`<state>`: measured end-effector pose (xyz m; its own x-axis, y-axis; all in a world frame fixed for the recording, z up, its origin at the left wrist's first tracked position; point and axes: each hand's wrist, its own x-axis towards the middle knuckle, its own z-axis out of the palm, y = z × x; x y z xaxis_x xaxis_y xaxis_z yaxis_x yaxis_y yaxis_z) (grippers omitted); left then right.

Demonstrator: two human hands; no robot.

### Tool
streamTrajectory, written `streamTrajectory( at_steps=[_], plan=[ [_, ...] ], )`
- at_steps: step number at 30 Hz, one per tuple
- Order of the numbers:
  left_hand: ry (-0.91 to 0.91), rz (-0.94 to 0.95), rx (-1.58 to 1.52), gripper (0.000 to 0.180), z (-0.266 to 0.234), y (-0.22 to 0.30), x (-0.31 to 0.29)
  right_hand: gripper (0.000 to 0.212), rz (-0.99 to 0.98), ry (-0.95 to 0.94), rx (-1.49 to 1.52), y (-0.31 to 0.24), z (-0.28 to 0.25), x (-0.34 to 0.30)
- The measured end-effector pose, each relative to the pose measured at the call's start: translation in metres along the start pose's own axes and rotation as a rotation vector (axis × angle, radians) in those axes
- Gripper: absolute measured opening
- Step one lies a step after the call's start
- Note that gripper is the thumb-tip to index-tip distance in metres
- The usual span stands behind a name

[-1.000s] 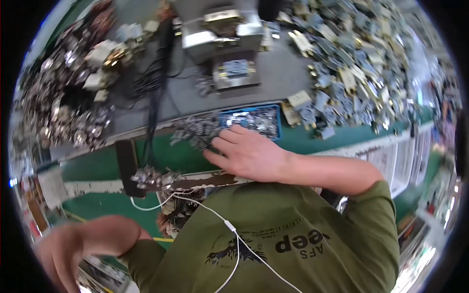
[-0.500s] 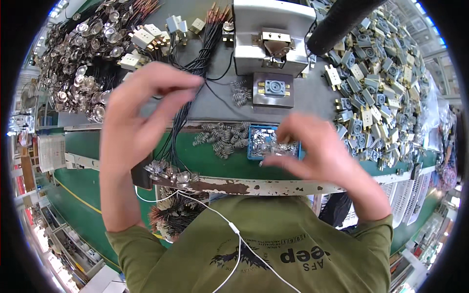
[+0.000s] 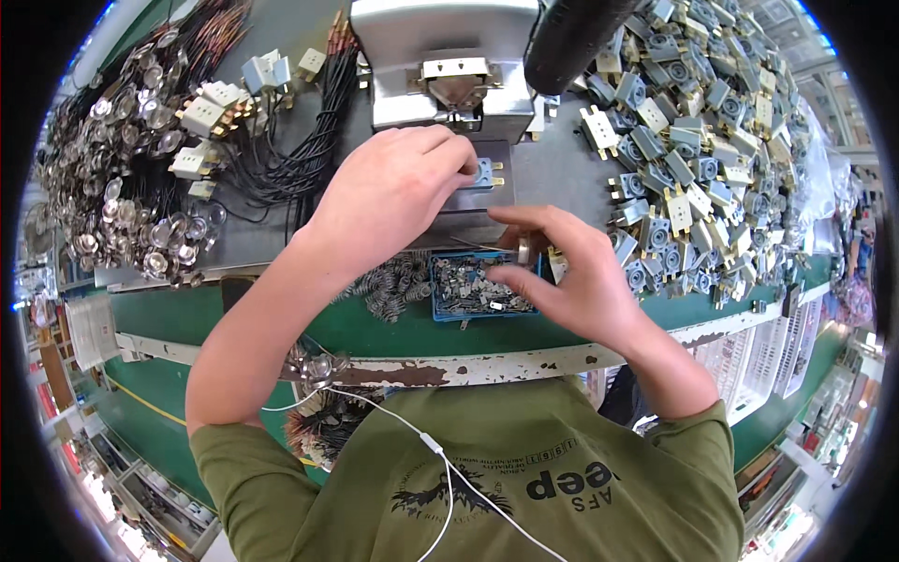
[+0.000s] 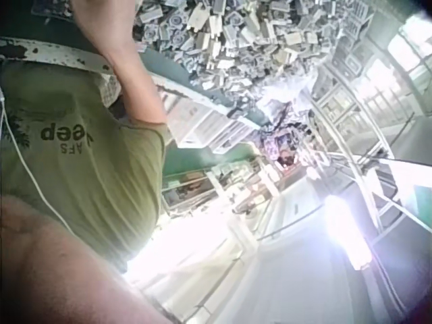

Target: Assembling electronic components using a pneumatic screwdriver at a factory workstation.

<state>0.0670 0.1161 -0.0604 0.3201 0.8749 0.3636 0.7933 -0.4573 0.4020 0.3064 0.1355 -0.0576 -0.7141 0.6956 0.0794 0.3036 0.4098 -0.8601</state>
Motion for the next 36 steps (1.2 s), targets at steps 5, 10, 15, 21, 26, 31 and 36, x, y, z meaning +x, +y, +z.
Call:
streamTrajectory(
  at_steps=[5, 10, 15, 21, 26, 31, 36],
  plan=[
    [-0.059, 0.027, 0.106, 0.01, 0.002, 0.002, 0.004, 0.055, -0.011, 0.032, 0.056, 0.009, 0.001, -0.009],
    [-0.082, -0.017, 0.097, 0.013, -0.001, 0.007, 0.003, 0.057, 0.069, 0.044, 0.179, 0.005, 0.001, -0.008],
    [-0.136, -0.056, -0.021, 0.021, -0.019, 0.02, -0.009, 0.053, 0.145, 0.073, 0.112, 0.006, -0.005, -0.005],
    [-0.218, -0.004, -0.12, 0.018, -0.03, 0.01, -0.029, 0.039, 0.146, -0.051, 0.229, 0.012, -0.006, 0.016],
    [-0.206, -0.013, -0.086, 0.018, -0.045, 0.005, -0.027, 0.04, 0.298, -0.177, 0.643, 0.021, -0.006, 0.029],
    [-0.21, 0.024, -0.037, 0.014, -0.049, 0.006, -0.029, 0.042, 0.321, -0.244, 0.77, 0.022, -0.002, 0.033],
    [-0.217, 0.05, 0.116, 0.012, -0.049, 0.01, -0.033, 0.041, 0.403, -0.288, 0.64, 0.015, -0.011, 0.039]
  ],
)
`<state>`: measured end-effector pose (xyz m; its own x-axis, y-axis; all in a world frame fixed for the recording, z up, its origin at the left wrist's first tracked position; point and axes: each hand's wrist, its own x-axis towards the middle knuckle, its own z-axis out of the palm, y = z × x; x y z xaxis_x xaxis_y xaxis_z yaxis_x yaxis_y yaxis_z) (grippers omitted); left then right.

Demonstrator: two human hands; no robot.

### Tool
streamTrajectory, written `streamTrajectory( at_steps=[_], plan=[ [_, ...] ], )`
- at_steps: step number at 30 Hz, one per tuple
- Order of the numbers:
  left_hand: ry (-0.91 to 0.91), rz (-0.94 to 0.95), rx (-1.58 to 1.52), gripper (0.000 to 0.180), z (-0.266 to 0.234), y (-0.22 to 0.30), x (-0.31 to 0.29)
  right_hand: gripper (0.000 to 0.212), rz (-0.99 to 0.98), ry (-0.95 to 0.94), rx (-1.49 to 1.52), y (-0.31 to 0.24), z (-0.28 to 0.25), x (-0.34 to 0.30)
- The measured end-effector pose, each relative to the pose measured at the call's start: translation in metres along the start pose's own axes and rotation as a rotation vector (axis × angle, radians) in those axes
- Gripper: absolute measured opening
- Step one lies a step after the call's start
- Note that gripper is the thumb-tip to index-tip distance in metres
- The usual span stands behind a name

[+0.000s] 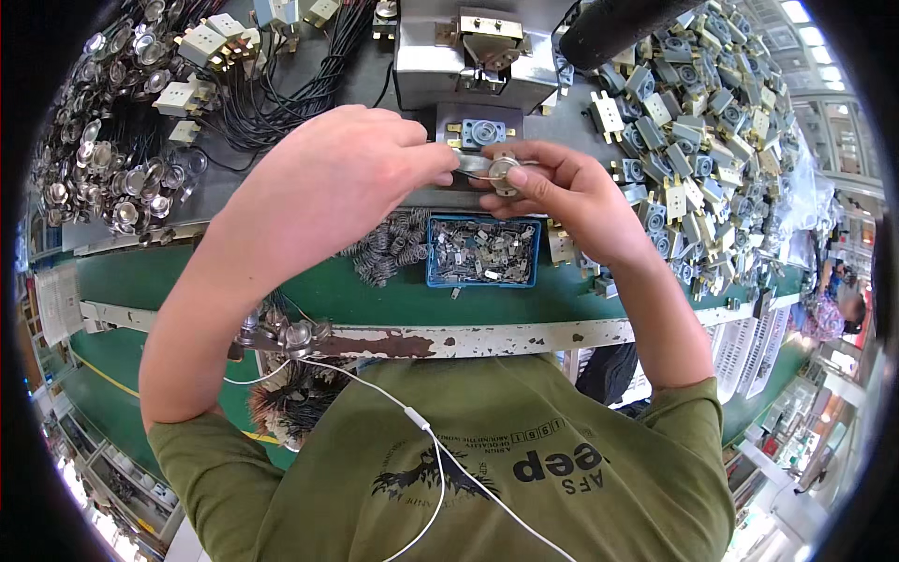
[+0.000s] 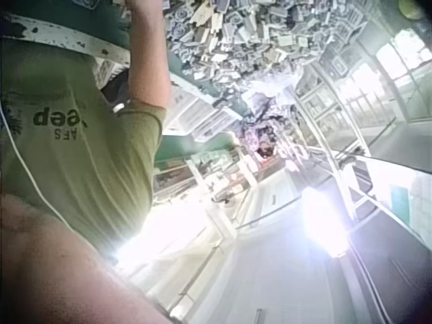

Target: Assembling electronic components using a pneumatic screwdriver at a factory workstation.

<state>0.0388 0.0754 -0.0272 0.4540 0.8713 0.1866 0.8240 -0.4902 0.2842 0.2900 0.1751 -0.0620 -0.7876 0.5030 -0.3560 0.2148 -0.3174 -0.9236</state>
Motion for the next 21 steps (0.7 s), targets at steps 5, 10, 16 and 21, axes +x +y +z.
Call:
streamTrajectory(
  at_steps=[5, 10, 16, 21],
  plan=[
    [0.018, -0.049, -0.01, 0.011, 0.003, 0.008, -0.001, 0.035, -0.094, 0.174, -0.276, 0.002, 0.004, -0.002],
    [0.152, -0.114, -0.528, 0.02, 0.047, -0.001, -0.001, 0.027, -0.449, 0.265, 0.419, 0.01, 0.052, -0.007],
    [0.108, 0.032, -0.122, 0.012, 0.03, -0.009, -0.004, 0.024, -0.369, 0.213, 0.154, -0.002, 0.024, 0.0],
    [0.073, 0.052, 0.095, 0.009, 0.022, -0.004, -0.007, 0.026, -0.06, -0.038, -0.413, -0.022, 0.015, 0.001]
  ],
)
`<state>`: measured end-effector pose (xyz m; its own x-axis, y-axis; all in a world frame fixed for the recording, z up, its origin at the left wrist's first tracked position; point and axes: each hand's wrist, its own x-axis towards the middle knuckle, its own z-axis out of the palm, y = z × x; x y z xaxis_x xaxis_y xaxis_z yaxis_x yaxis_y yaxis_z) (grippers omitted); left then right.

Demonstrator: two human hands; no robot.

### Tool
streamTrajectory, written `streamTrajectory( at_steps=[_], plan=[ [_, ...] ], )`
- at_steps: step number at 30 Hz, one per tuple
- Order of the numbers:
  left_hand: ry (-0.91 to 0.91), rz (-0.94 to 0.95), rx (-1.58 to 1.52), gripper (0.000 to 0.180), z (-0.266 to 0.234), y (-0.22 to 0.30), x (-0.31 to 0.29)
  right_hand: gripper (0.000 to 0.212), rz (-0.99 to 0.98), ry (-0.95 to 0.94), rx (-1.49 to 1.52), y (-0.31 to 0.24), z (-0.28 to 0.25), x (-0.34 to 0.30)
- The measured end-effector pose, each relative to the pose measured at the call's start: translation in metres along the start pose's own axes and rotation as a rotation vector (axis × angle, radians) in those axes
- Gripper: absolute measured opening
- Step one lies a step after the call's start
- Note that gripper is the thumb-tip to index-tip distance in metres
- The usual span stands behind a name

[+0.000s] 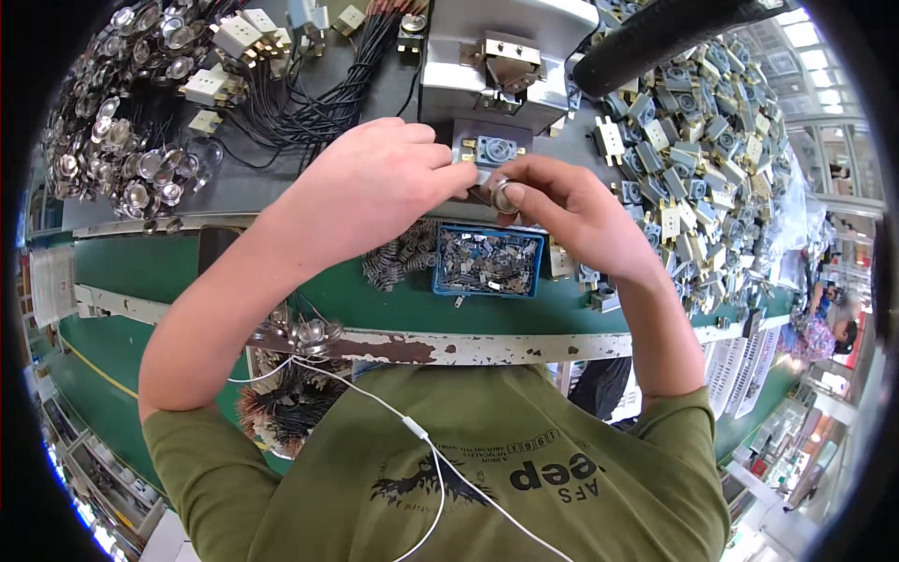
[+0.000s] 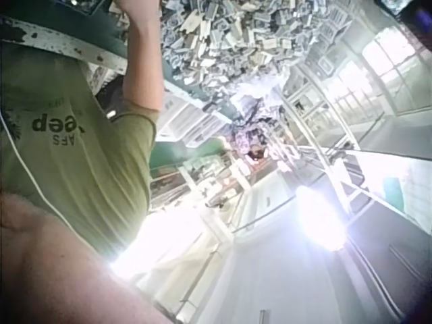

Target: Assembling electronic components using a pneumatic screwdriver at a factory workstation.

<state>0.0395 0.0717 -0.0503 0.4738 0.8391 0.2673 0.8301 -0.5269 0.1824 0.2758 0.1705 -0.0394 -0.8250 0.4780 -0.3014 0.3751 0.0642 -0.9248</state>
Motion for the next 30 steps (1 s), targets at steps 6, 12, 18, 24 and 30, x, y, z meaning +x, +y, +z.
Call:
streamTrajectory(
  at_steps=[6, 12, 18, 24, 30],
  plan=[
    [0.067, -0.053, -0.094, 0.017, -0.001, 0.008, 0.005, 0.042, -0.171, 0.288, -0.039, 0.015, 0.022, -0.02],
    [0.036, -0.001, 0.022, 0.027, 0.008, 0.005, 0.004, 0.036, -0.026, 0.04, -0.138, -0.004, 0.004, 0.001],
    [-0.01, -0.038, -0.144, 0.026, -0.002, 0.01, 0.011, 0.038, -0.172, 0.223, -0.14, 0.018, 0.0, -0.021],
    [-0.061, -0.158, -0.294, 0.035, -0.006, -0.008, 0.026, 0.042, -0.256, 0.551, -0.108, 0.014, -0.01, -0.027],
    [-0.289, -0.439, -0.396, 0.033, 0.01, -0.017, 0.043, 0.042, -1.063, 0.699, -0.045, -0.032, -0.066, -0.025]
  ],
)
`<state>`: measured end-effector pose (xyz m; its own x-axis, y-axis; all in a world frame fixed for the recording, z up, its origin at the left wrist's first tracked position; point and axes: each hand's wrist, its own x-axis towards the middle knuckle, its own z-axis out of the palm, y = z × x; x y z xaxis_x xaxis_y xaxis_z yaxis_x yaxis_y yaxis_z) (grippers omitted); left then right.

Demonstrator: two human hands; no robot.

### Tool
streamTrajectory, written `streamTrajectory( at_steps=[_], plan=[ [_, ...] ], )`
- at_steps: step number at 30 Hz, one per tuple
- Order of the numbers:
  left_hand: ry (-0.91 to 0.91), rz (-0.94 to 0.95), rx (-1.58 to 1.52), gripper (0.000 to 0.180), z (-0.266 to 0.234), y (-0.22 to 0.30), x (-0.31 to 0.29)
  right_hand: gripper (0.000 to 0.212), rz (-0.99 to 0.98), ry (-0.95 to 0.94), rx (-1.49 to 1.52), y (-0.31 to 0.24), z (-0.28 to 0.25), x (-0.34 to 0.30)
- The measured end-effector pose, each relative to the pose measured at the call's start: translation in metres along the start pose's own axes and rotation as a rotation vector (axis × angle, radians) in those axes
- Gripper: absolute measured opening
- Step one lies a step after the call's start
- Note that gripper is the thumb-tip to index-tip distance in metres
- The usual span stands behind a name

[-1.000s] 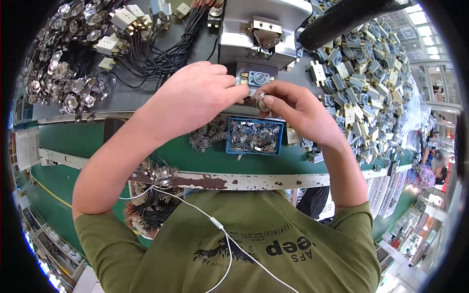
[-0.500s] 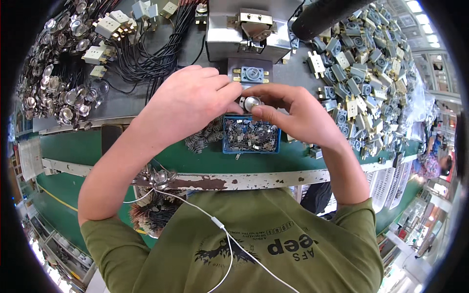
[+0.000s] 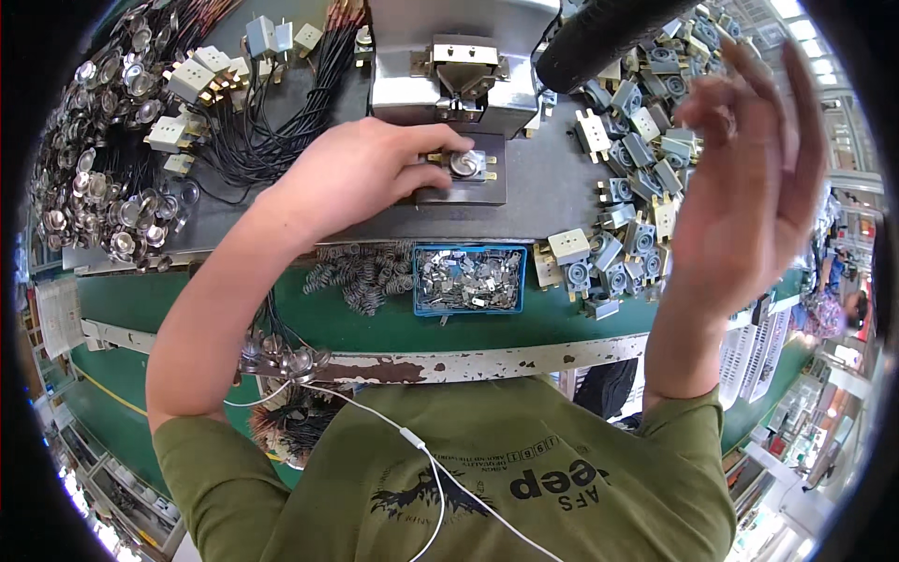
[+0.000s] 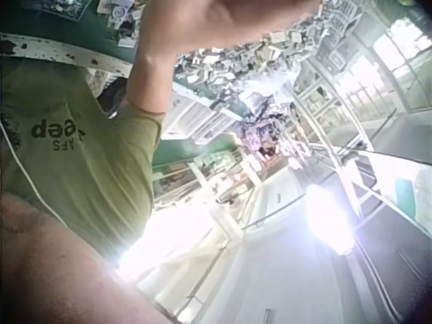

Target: Assembling electronic components using a pneumatic screwdriver at a factory workstation.

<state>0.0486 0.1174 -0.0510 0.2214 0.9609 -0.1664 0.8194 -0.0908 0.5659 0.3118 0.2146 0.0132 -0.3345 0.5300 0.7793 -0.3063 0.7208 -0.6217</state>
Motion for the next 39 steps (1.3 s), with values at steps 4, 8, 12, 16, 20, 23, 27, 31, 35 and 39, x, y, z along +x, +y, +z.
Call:
streamTrajectory(
  at_steps=[4, 8, 12, 16, 20, 23, 27, 31, 35, 39],
  plan=[
    [0.101, 0.118, 0.014, 0.04, 0.01, -0.011, 0.002, 0.048, -0.044, 0.379, 0.016, 0.01, 0.05, 0.036],
    [0.041, 0.078, 0.051, 0.035, 0.006, -0.005, 0.004, 0.04, 0.376, 0.055, -0.251, 0.014, 0.062, 0.067],
    [0.029, 0.072, 0.095, 0.037, 0.005, -0.005, 0.003, 0.032, 0.179, 0.065, -0.208, 0.048, 0.059, 0.056],
    [-0.02, 0.05, 0.066, 0.038, 0.004, -0.008, 0.006, 0.03, 0.162, 0.112, -0.185, 0.05, 0.064, 0.05],
    [0.017, 0.089, 0.109, 0.036, 0.006, -0.01, 0.003, 0.028, 0.133, 0.162, -0.155, 0.045, 0.072, 0.047],
    [0.036, 0.083, 0.162, 0.034, 0.008, -0.004, 0.0, 0.026, 0.095, 0.189, -0.121, 0.038, 0.08, 0.051],
    [-0.007, 0.061, 0.179, 0.04, 0.008, -0.003, 0.004, 0.023, 0.045, 0.23, -0.072, 0.028, 0.092, 0.054],
    [0.046, 0.106, 0.107, 0.035, 0.011, -0.006, 0.0, 0.017, 0.087, 0.271, -0.037, 0.013, 0.11, 0.051],
    [-0.052, 0.028, 0.119, 0.041, 0.008, -0.004, 0.001, 0.016, 0.229, 0.32, -0.058, 0.012, 0.117, 0.048],
    [-0.041, 0.051, 0.108, 0.04, 0.006, -0.004, 0.003, 0.024, 0.223, 0.376, 0.07, 0.035, 0.122, 0.051]
  ],
)
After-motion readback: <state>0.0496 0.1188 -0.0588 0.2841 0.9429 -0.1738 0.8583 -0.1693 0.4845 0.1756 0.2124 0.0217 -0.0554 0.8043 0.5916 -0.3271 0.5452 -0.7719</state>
